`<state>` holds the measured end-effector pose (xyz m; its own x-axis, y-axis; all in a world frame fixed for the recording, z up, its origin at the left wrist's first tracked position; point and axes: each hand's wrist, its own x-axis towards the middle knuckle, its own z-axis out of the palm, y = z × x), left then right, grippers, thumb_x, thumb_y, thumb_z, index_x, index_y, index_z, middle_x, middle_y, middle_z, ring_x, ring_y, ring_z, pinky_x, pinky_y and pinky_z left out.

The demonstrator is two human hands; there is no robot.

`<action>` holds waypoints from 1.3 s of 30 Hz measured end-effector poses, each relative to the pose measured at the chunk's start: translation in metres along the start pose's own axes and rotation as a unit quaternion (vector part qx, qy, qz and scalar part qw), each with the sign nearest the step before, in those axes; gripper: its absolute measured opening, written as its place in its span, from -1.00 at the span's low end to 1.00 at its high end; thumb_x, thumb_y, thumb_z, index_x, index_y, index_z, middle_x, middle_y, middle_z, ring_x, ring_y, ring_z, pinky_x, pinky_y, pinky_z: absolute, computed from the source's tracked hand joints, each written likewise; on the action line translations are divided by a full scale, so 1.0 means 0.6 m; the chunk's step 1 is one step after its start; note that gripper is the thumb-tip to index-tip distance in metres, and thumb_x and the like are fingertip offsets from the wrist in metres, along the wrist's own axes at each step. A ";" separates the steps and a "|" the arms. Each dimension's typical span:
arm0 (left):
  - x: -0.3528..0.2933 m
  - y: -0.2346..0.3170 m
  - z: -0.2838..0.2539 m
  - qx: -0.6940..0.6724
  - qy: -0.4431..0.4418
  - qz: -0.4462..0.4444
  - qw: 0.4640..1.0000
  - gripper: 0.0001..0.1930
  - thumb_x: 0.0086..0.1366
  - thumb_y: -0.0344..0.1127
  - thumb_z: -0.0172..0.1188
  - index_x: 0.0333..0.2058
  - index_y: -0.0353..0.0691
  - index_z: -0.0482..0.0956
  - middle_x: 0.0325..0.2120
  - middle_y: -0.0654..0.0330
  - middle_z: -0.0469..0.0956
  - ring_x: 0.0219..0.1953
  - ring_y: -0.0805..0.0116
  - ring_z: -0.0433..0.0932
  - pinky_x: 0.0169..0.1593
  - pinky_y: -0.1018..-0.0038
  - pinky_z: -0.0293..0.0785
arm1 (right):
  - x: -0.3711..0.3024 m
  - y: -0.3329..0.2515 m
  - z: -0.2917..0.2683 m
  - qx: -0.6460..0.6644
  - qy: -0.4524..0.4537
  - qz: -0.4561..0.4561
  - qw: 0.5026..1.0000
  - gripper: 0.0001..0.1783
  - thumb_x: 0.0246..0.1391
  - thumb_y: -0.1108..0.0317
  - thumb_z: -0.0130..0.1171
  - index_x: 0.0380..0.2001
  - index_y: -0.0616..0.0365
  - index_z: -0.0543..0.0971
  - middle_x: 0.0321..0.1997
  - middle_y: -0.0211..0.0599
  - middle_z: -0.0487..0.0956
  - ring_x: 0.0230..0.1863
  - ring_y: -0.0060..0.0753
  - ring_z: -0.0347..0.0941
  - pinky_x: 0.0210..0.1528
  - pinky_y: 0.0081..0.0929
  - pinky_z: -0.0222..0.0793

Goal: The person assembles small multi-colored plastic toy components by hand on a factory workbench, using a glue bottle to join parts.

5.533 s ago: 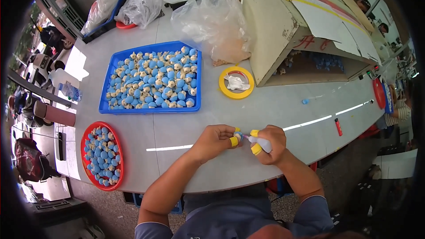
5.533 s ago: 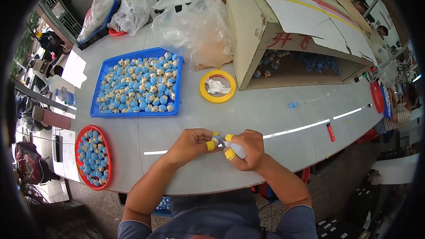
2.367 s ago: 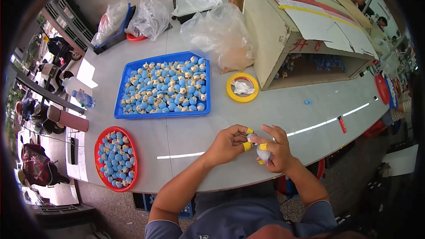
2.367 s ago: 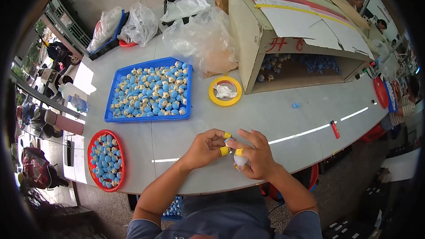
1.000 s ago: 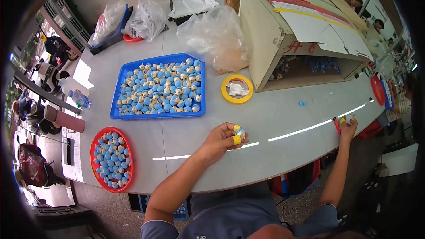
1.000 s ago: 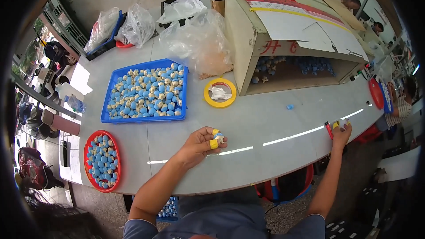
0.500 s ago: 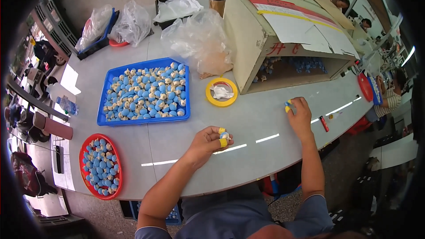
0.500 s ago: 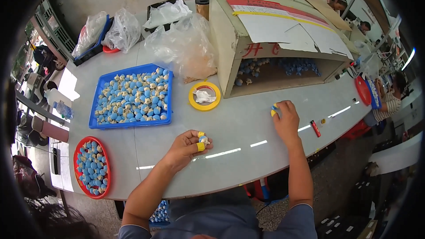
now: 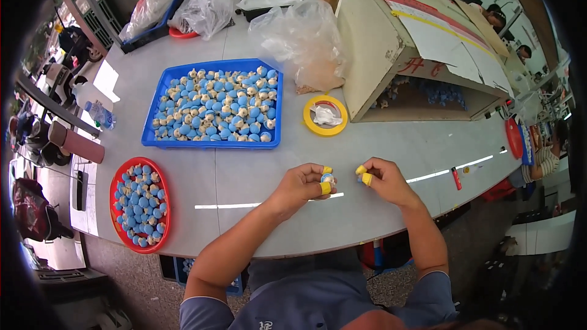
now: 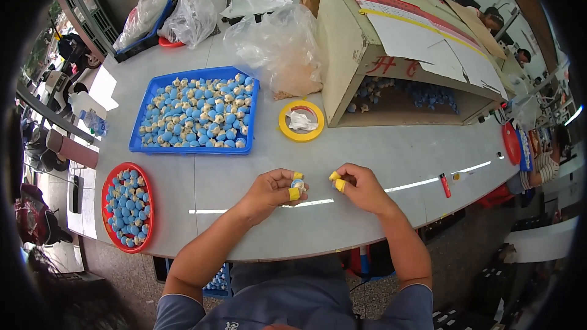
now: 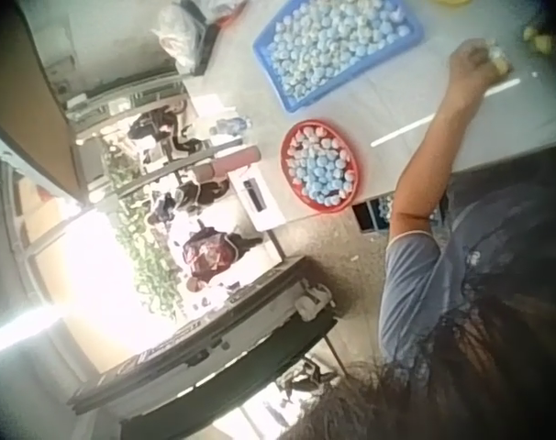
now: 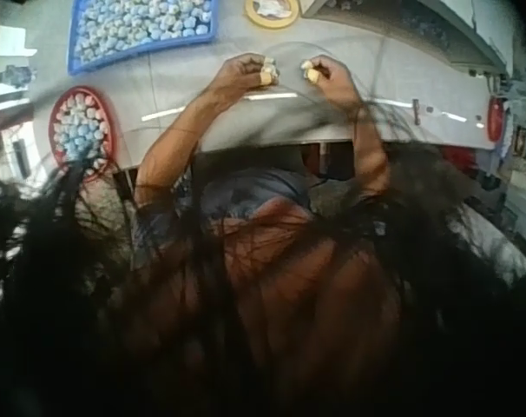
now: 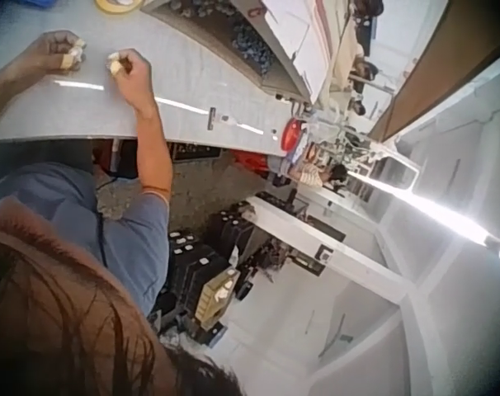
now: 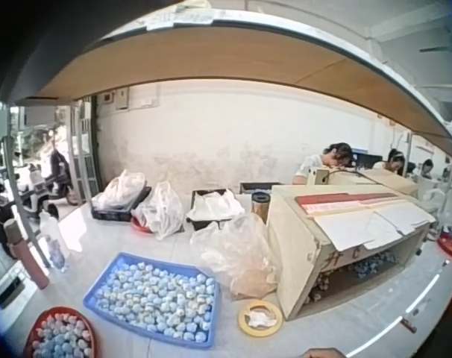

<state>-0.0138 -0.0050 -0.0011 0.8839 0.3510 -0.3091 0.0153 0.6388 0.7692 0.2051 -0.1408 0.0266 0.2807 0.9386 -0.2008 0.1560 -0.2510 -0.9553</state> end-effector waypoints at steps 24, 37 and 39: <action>-0.002 0.003 0.007 -0.003 0.017 0.017 1.000 -0.63 0.19 -0.55 0.14 -0.01 -0.42 0.37 -0.17 0.04 0.54 -0.16 0.28 0.60 -0.02 0.43 0.53 | 0.020 -0.056 0.056 -0.197 0.021 -0.216 0.956 -0.58 -0.17 0.67 0.18 -0.14 0.22 0.49 -0.20 -0.22 0.54 -0.25 -0.33 0.49 -0.28 -0.51 0.37; -0.001 -0.001 -0.001 -0.123 0.002 -0.007 0.992 -0.67 0.30 -0.46 -0.05 0.03 -0.38 0.31 -0.03 0.07 0.42 0.02 0.30 0.47 0.13 0.39 0.44 | 0.031 -0.006 0.103 -0.133 0.045 -0.253 0.957 -0.58 -0.17 0.68 0.21 -0.15 0.24 0.47 -0.16 -0.16 0.54 -0.25 -0.35 0.48 -0.27 -0.52 0.39; 0.001 -0.002 0.004 -0.152 0.010 -0.011 0.988 -0.68 0.32 -0.45 -0.03 0.03 -0.36 0.29 -0.05 0.09 0.42 0.01 0.30 0.48 0.15 0.39 0.42 | 0.031 -0.005 0.102 -0.126 0.045 -0.245 0.960 -0.58 -0.16 0.68 0.20 -0.15 0.23 0.47 -0.17 -0.16 0.54 -0.26 -0.35 0.48 -0.26 -0.52 0.39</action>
<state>-0.0122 -0.0073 -0.0011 0.8751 0.3460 -0.3383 -0.1091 0.8222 0.5586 0.1518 -0.1079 0.0121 0.1938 0.9373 0.2897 0.5105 0.1558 -0.8456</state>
